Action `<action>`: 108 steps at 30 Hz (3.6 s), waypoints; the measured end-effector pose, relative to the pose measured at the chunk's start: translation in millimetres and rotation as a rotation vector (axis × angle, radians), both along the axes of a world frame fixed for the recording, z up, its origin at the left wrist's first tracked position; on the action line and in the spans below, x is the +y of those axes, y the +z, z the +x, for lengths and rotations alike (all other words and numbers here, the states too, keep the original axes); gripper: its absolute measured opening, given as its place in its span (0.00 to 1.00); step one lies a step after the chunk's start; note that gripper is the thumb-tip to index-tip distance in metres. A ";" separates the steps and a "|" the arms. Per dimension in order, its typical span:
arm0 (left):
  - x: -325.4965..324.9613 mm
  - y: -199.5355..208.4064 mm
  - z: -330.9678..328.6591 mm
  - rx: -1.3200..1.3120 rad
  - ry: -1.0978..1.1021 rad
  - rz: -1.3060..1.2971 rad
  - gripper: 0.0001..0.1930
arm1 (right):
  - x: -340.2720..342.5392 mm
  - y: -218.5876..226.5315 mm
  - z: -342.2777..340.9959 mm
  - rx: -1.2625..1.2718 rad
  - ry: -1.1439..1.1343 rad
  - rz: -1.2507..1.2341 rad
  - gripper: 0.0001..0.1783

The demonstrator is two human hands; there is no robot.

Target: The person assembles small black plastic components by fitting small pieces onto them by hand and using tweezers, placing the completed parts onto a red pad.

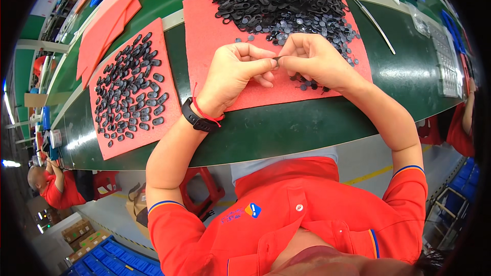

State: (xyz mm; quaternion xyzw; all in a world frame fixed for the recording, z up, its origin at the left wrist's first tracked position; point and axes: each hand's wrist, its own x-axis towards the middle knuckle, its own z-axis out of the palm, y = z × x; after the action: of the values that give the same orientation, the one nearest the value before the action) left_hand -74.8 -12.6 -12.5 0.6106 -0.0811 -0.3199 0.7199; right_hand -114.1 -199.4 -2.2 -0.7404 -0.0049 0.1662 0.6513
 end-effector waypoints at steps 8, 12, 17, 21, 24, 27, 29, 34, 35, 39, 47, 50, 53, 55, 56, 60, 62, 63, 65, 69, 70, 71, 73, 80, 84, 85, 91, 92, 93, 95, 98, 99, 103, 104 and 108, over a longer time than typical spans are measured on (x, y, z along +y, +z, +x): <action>-0.6 1.1 0.4 0.006 -0.005 0.009 0.08 | 0.4 1.1 0.2 0.010 -0.003 0.007 0.10; -1.0 1.3 -0.6 0.007 -0.002 0.006 0.07 | 0.6 1.2 0.0 0.020 -0.002 -0.009 0.09; -1.1 0.3 -0.4 0.001 -0.011 -0.002 0.08 | 1.2 0.0 0.1 -0.008 -0.002 -0.012 0.08; -1.4 -0.6 -0.7 -0.001 -0.016 -0.011 0.08 | 1.9 1.3 0.6 -0.011 0.002 -0.030 0.07; -2.0 -0.6 -0.2 0.006 -0.015 -0.026 0.08 | 1.6 -2.4 0.9 -0.017 -0.001 -0.019 0.07; -2.5 -1.9 0.3 -0.005 -0.019 -0.012 0.08 | 1.2 -5.9 1.4 -0.034 0.002 -0.003 0.06; -2.5 -3.1 1.0 -0.007 -0.023 -0.004 0.08 | 1.4 -5.7 1.6 -0.041 0.007 -0.002 0.06; -0.5 -0.5 2.1 0.023 -0.004 -0.061 0.08 | 2.5 2.8 2.2 0.020 -0.017 0.019 0.06; -0.1 0.0 2.3 0.044 -0.009 -0.061 0.08 | 2.0 3.9 1.7 0.013 -0.020 0.017 0.06; 0.0 0.5 1.1 0.044 -0.017 -0.055 0.08 | 0.5 1.6 2.2 0.010 -0.006 0.032 0.07; -3.1 -5.5 -1.9 -0.053 0.027 -0.048 0.08 | 2.5 -12.2 3.1 -0.134 -0.021 -0.023 0.07; -0.5 1.6 0.6 0.064 0.046 -0.087 0.08 | 1.9 -1.5 2.4 -0.015 -0.062 0.102 0.09; 3.9 1.3 5.6 0.137 0.034 -0.127 0.10 | -1.3 2.8 3.6 0.053 -0.086 0.129 0.10; 6.1 -0.5 7.0 0.150 0.028 -0.147 0.11 | 0.0 2.6 3.4 0.051 -0.090 0.137 0.10; 5.9 -0.8 7.6 0.170 0.021 -0.170 0.11 | 0.0 2.3 2.9 0.055 -0.095 0.143 0.11; 4.5 0.7 7.0 0.168 -0.001 -0.142 0.12 | -1.2 3.0 1.8 0.060 -0.092 0.141 0.11; 5.3 -0.5 8.5 0.163 -0.026 -0.159 0.12 | -0.8 3.6 2.3 0.049 -0.094 0.119 0.11; 5.0 0.0 7.9 0.161 -0.018 -0.162 0.12 | -0.6 3.3 2.5 0.048 -0.085 0.117 0.11; 4.4 1.6 4.7 0.149 0.034 -0.158 0.12 | 1.9 2.0 3.4 0.026 -0.074 0.103 0.11; 2.5 -4.1 2.2 -0.049 0.034 -0.060 0.11 | 4.3 -1.0 2.5 -0.020 -0.063 0.001 0.10; 1.6 -2.1 2.0 -0.105 0.018 -0.039 0.11 | 4.6 0.2 1.6 -0.018 -0.068 -0.005 0.09; 3.0 1.7 3.5 -0.159 -0.001 -0.015 0.11 | 2.9 -2.8 1.2 -0.041 -0.083 0.017 0.10; 14.4 17.3 9.5 -0.291 -0.023 0.110 0.10 | 0.8 -6.4 0.6 -0.098 -0.101 0.046 0.10; 121.0 57.1 45.2 -0.916 0.205 0.864 0.08 | 2.9 -20.6 -3.5 -0.417 -0.059 -0.134 0.05; 180.1 43.7 63.4 -0.672 0.353 0.929 0.08 | 4.5 -2.3 -10.5 -0.480 0.010 -0.396 0.03; 190.8 43.2 65.5 -0.657 0.336 0.987 0.07 | 5.9 -2.0 -10.8 -0.481 -0.001 -0.398 0.03; 177.3 33.0 71.7 -0.833 0.613 1.291 0.11 | 1.4 -7.5 -7.1 -0.772 0.104 -0.457 0.05; 155.5 33.5 71.0 -0.928 0.624 1.165 0.12 | -2.0 -5.4 -7.4 -0.658 0.120 -0.405 0.04; 132.8 36.6 67.3 -1.000 0.596 1.067 0.11 | -3.5 2.3 -7.9 -0.649 0.105 -0.407 0.04; 102.0 35.2 57.3 -0.980 0.487 0.844 0.10 | -1.9 17.0 -5.4 -0.012 0.056 0.043 0.06; 71.7 15.1 56.4 -1.135 0.347 0.711 0.10 | -14.1 5.6 6.2 -0.028 0.031 0.357 0.09; 63.0 12.8 53.8 -1.179 0.300 0.710 0.10 | -16.2 3.5 8.1 -0.074 0.026 0.326 0.08; 43.6 -1.9 50.5 -1.253 0.227 0.691 0.11 | -10.9 0.9 2.4 -0.394 -0.004 -0.310 0.05; 39.6 -2.6 48.5 -1.268 0.203 0.715 0.12 | -9.5 0.5 0.9 -0.573 0.024 -0.421 0.05; 29.4 -7.2 40.0 -1.204 0.174 0.740 0.15 | -10.0 -5.5 -2.5 -0.763 0.082 -0.651 0.08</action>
State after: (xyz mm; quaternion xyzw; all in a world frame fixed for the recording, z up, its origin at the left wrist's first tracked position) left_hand -34.8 16.8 -19.7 0.8900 -0.3016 0.1249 0.3185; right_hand -116.6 -209.4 -7.7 -0.9123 -0.2198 -0.0982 0.3314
